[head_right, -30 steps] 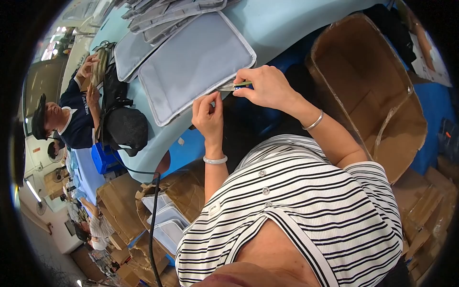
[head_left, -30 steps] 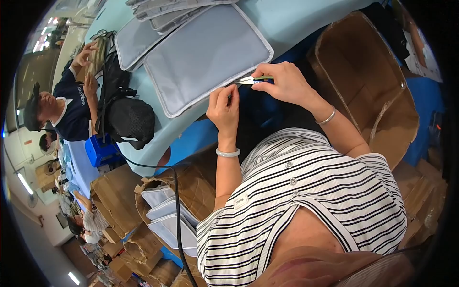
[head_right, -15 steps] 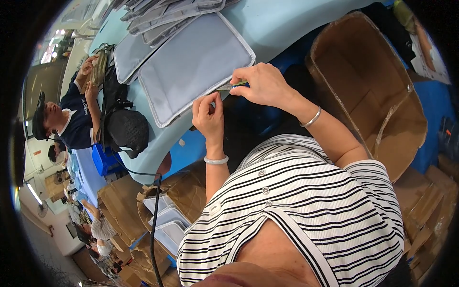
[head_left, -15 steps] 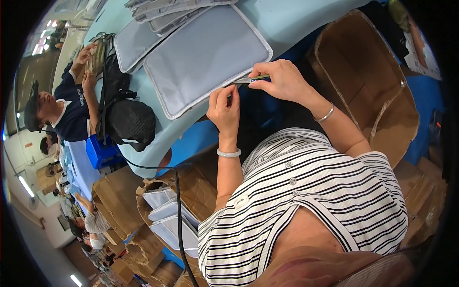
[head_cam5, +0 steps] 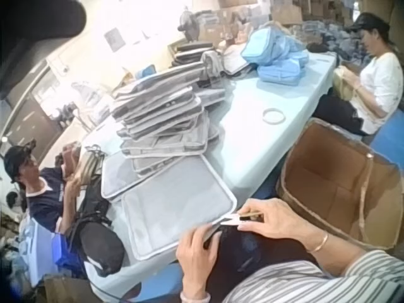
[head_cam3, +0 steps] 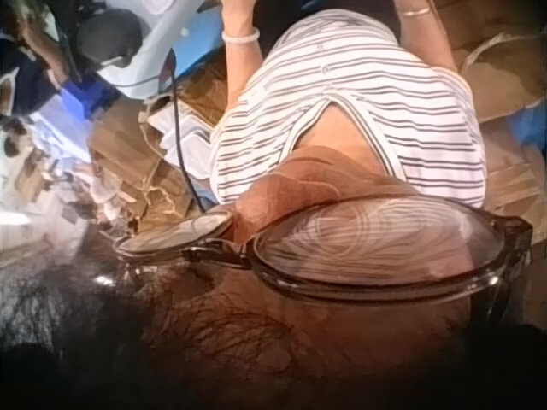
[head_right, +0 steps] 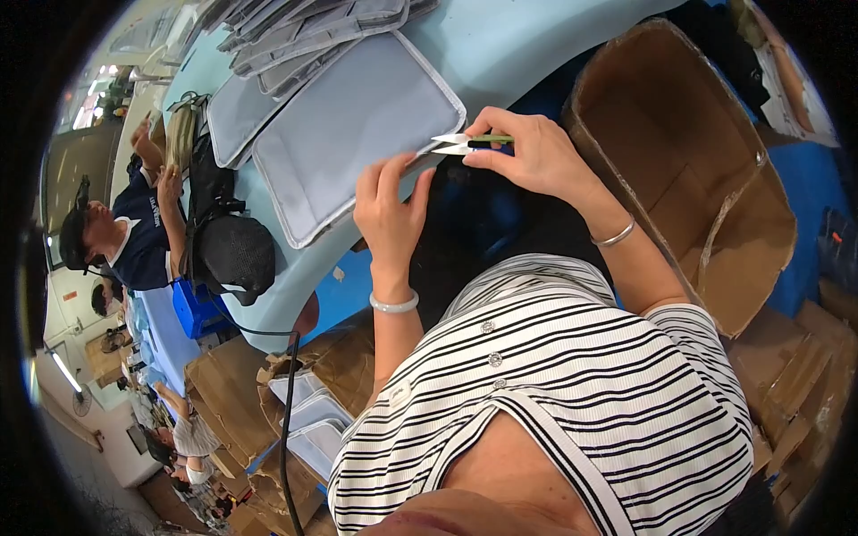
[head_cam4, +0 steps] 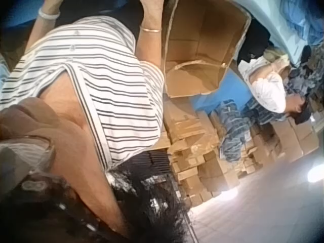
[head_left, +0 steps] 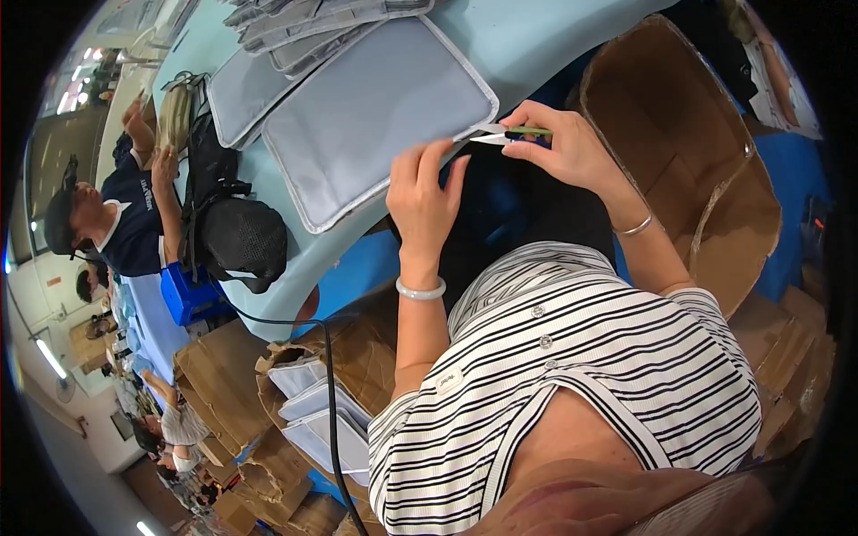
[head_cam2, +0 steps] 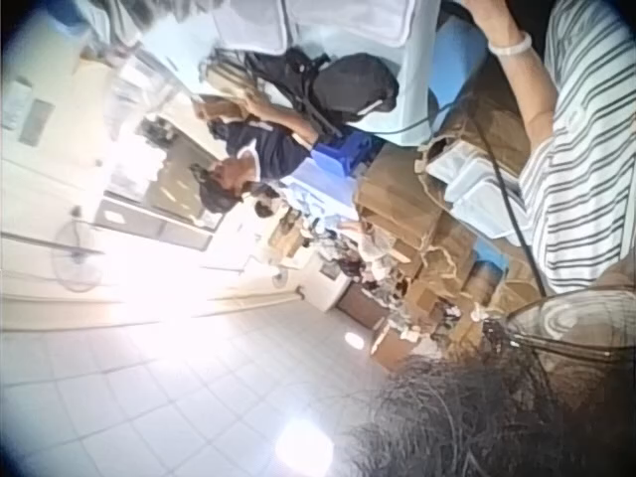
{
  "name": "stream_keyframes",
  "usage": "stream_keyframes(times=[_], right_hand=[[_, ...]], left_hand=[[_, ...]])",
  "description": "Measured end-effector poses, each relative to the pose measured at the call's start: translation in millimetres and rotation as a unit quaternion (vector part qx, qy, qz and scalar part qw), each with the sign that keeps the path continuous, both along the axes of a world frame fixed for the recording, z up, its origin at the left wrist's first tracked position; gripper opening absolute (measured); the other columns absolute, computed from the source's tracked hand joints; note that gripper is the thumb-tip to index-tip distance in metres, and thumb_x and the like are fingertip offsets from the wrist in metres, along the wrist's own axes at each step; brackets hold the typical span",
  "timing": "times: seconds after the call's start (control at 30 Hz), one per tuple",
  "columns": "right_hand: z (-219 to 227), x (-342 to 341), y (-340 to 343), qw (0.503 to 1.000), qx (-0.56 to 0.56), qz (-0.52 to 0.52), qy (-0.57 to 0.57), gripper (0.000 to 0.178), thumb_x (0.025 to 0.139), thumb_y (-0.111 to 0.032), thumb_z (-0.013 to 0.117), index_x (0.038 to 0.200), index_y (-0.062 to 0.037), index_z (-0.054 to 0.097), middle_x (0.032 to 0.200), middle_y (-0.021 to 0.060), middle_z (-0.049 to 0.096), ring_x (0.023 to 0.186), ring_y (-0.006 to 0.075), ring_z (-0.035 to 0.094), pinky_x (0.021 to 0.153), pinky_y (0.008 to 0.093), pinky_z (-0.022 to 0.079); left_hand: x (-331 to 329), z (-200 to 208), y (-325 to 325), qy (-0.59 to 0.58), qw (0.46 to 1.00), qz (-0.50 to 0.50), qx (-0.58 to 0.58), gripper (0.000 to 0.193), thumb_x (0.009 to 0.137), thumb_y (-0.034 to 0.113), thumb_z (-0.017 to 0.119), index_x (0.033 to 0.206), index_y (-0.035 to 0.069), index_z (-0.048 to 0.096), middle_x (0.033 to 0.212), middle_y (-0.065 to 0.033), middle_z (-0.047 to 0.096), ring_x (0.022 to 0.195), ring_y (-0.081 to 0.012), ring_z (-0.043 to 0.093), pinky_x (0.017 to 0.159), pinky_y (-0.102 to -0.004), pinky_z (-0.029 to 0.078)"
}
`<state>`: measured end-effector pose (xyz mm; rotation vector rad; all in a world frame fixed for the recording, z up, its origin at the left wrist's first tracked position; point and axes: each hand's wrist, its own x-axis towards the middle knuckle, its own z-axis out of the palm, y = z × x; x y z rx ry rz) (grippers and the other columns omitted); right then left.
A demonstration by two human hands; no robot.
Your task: Trimming loose threads from grey fabric sleeves using snips and packing them into a cardboard box.
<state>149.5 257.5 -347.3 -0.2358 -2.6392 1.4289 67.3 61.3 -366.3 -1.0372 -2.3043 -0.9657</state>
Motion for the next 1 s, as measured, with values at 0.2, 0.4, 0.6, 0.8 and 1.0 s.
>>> stream_keyframes(times=[0.2,0.4,0.6,0.8,1.0], right_hand=[[8.8,-2.3,2.0,0.994,0.102,-0.008,0.035,0.027,0.078,-0.025,0.071,0.096,-0.0075,0.065,0.077,0.0055,0.065,0.063,0.0168,0.059,0.058,0.028,0.045],[-5.7,-18.6,-7.0,0.978,0.156,0.017,0.136,0.024,0.077,-0.028,0.07,0.092,-0.0097,0.066,0.081,0.0053,0.068,0.066,0.0206,0.064,0.058,0.03,0.048],[-4.8,-29.6,-17.3,0.974,0.189,0.04,0.119,0.019,0.077,-0.027,0.069,0.085,-0.0098,0.066,0.077,0.0041,0.067,0.066,0.0226,0.063,0.057,0.0318,0.048],[-6.0,-33.9,-21.9,0.973,0.183,0.041,0.133,0.019,0.075,-0.025,0.07,0.08,-0.0082,0.065,0.068,0.0071,0.064,0.063,0.0259,0.062,0.054,0.0353,0.047],[-9.2,-34.5,-20.0,0.976,0.165,0.033,0.14,0.019,0.077,-0.028,0.069,0.081,-0.0097,0.065,0.068,0.0064,0.064,0.062,0.0253,0.062,0.055,0.0338,0.046]], left_hand=[[-11.2,-0.8,4.2,-0.172,0.985,-0.017,0.017,0.009,0.079,0.006,0.068,0.086,0.005,0.063,0.08,-0.0079,0.058,0.064,-0.0217,0.056,0.058,-0.03,0.046],[-22.2,-2.9,-4.1,-0.275,0.958,-0.004,0.087,0.009,0.085,0.007,0.065,0.085,-0.001,0.062,0.08,-0.0041,0.057,0.066,-0.0092,0.053,0.061,-0.0225,0.043],[-24.6,-6.4,-7.1,-0.29,0.952,-0.004,0.101,0.011,0.085,0.009,0.066,0.086,-0.002,0.062,0.08,-0.0032,0.056,0.068,-0.0082,0.052,0.06,-0.0216,0.043],[-23.7,-4.8,-6.7,-0.288,0.952,-0.002,0.103,0.011,0.085,0.009,0.066,0.086,-0.001,0.062,0.079,-0.003,0.056,0.068,-0.0082,0.052,0.059,-0.0215,0.042],[-20.5,-8.0,-9.4,-0.274,0.954,0.0,0.12,0.011,0.086,0.01,0.065,0.085,-0.001,0.062,0.073,-0.002,0.056,0.059,-0.0068,0.05,0.053,-0.02,0.039]])
